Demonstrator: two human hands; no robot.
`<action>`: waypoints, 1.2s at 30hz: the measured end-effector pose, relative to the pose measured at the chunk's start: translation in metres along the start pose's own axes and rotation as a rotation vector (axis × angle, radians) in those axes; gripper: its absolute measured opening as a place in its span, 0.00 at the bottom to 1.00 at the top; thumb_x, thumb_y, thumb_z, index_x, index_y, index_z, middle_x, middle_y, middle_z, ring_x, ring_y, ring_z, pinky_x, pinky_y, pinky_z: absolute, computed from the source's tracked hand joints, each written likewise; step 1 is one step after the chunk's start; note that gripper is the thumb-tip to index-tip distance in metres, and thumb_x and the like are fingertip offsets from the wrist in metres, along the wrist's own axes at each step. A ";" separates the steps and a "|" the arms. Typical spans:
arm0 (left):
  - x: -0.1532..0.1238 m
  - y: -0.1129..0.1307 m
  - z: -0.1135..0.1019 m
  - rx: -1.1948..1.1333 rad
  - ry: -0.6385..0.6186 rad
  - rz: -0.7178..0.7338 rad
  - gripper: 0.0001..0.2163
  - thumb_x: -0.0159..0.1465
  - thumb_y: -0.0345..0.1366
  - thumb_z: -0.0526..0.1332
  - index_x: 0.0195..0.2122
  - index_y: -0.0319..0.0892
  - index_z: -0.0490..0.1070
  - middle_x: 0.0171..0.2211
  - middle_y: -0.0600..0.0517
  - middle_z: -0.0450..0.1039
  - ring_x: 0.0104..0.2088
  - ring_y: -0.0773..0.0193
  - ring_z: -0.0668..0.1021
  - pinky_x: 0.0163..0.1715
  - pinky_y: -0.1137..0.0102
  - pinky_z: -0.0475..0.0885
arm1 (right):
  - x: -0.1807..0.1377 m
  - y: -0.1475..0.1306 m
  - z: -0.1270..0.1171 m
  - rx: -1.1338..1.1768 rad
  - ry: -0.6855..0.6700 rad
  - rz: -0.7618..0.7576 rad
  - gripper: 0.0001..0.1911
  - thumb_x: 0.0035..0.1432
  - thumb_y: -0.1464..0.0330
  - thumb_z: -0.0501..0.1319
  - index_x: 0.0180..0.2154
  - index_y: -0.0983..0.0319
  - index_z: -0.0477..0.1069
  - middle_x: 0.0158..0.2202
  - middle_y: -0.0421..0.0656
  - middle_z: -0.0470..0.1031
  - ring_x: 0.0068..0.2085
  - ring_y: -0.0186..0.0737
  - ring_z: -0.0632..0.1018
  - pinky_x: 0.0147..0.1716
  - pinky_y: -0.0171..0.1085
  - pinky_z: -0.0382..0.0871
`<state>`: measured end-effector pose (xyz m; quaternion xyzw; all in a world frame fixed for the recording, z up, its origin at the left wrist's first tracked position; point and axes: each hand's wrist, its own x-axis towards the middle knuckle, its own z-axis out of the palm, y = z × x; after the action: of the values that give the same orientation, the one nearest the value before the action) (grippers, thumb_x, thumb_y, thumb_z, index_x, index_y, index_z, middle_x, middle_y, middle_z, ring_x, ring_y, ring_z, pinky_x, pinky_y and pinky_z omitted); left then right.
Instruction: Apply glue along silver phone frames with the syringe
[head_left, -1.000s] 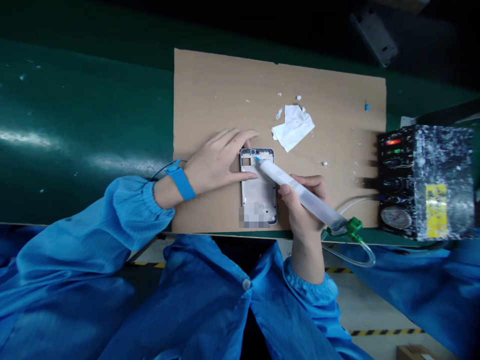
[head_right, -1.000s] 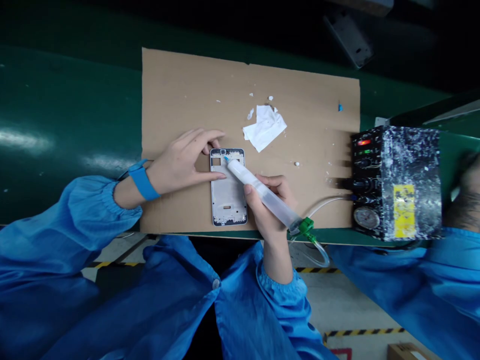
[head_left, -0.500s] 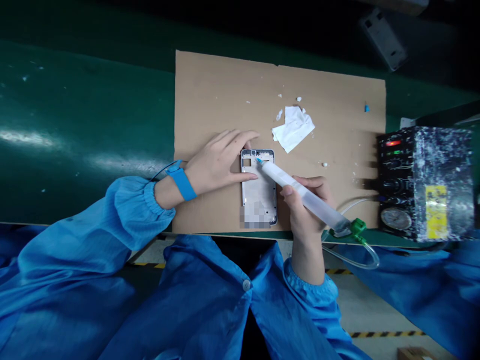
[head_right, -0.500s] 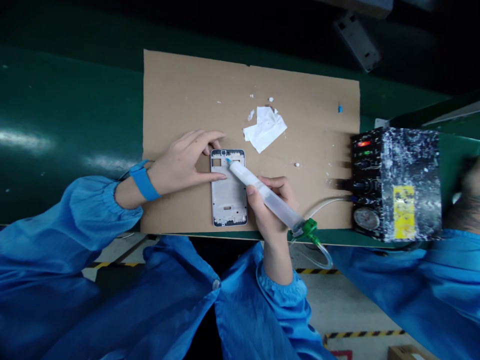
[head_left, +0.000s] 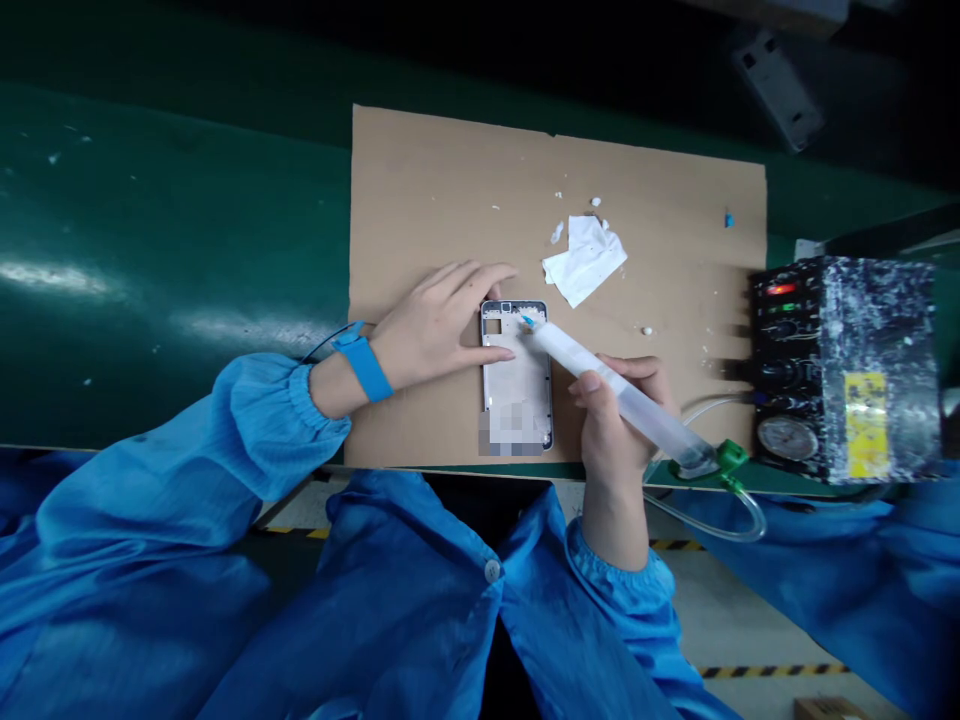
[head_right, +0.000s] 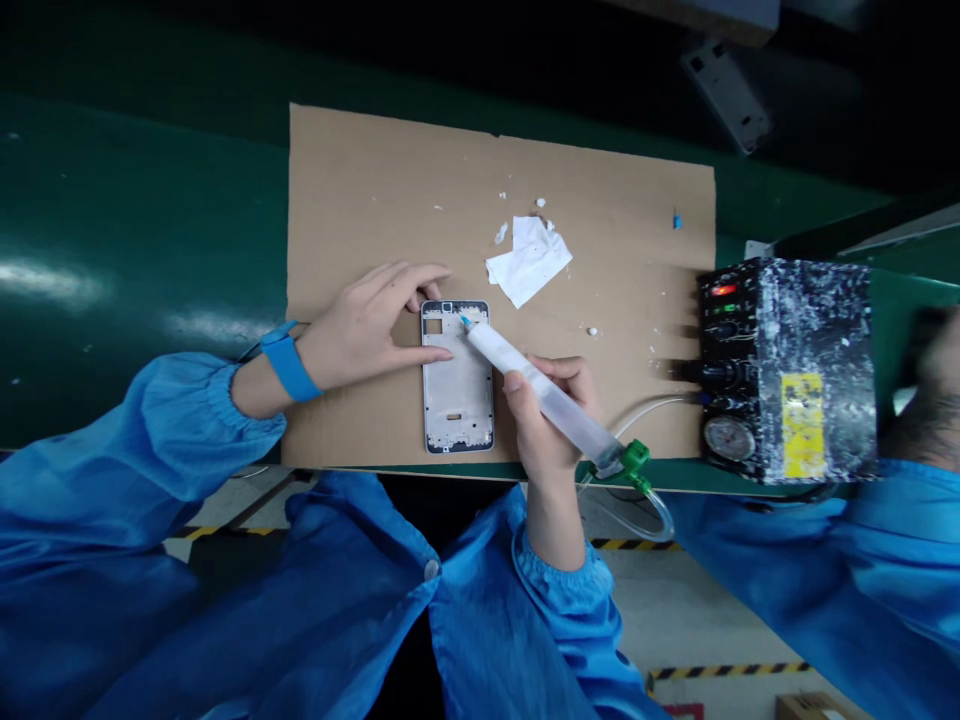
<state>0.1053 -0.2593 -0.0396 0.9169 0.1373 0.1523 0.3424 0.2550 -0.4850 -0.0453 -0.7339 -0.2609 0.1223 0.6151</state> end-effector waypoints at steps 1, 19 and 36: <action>0.000 0.000 0.000 -0.001 0.000 -0.004 0.37 0.69 0.53 0.75 0.73 0.46 0.64 0.57 0.44 0.78 0.57 0.47 0.80 0.63 0.51 0.74 | 0.000 -0.001 0.001 0.014 0.022 0.002 0.21 0.60 0.52 0.78 0.40 0.57 0.74 0.36 0.39 0.83 0.29 0.34 0.80 0.30 0.37 0.75; -0.009 -0.161 -0.135 0.316 0.885 -0.517 0.25 0.73 0.53 0.68 0.62 0.43 0.69 0.62 0.35 0.72 0.60 0.43 0.78 0.63 0.48 0.75 | 0.005 -0.001 0.001 0.160 0.183 0.051 0.23 0.56 0.52 0.80 0.39 0.62 0.77 0.30 0.41 0.81 0.28 0.38 0.80 0.29 0.36 0.73; 0.013 -0.062 -0.061 0.358 0.191 -0.201 0.20 0.76 0.51 0.58 0.62 0.47 0.74 0.63 0.41 0.77 0.66 0.40 0.73 0.68 0.44 0.65 | 0.030 0.015 -0.018 0.006 0.150 -0.104 0.22 0.58 0.51 0.79 0.43 0.60 0.80 0.39 0.46 0.86 0.32 0.39 0.82 0.33 0.39 0.78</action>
<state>0.0854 -0.1741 -0.0349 0.9262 0.2845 0.1769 0.1733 0.2925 -0.4864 -0.0521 -0.7245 -0.2515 0.0355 0.6407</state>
